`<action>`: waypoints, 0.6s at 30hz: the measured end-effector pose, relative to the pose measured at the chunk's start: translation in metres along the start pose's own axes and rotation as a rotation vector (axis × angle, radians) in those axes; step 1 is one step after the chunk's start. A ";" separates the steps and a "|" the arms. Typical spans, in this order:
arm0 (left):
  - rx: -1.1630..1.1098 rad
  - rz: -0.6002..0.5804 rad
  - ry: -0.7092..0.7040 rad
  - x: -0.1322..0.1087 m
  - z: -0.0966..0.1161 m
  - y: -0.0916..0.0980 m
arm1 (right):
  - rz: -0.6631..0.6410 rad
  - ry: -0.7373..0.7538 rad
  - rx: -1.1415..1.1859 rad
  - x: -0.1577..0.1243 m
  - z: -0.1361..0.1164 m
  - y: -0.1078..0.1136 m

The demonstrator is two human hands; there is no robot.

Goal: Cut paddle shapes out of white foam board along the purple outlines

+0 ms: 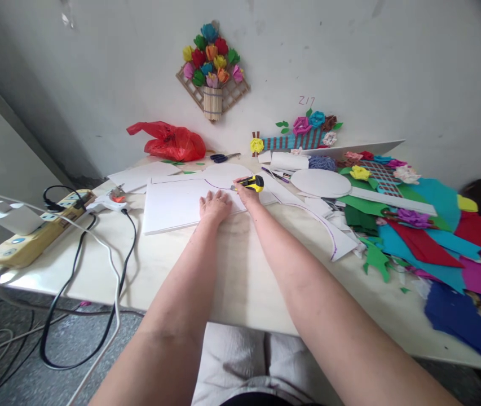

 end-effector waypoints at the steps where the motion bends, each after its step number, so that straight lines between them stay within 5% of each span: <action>1: -0.002 0.005 0.004 0.001 0.000 0.000 | 0.011 0.007 -0.014 -0.001 0.000 0.000; 18: 0.007 -0.012 0.002 0.001 0.000 0.000 | 0.049 -0.033 -0.079 -0.006 0.002 0.002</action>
Point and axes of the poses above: each hand's wrist, its own x-axis towards the middle knuckle, its own y-axis out of the back of the hand, z = x × y, the point moved 7 cm from there along x, towards the middle knuckle, and after that the axes turned 13 degrees about -y, right-handed, at the moved point
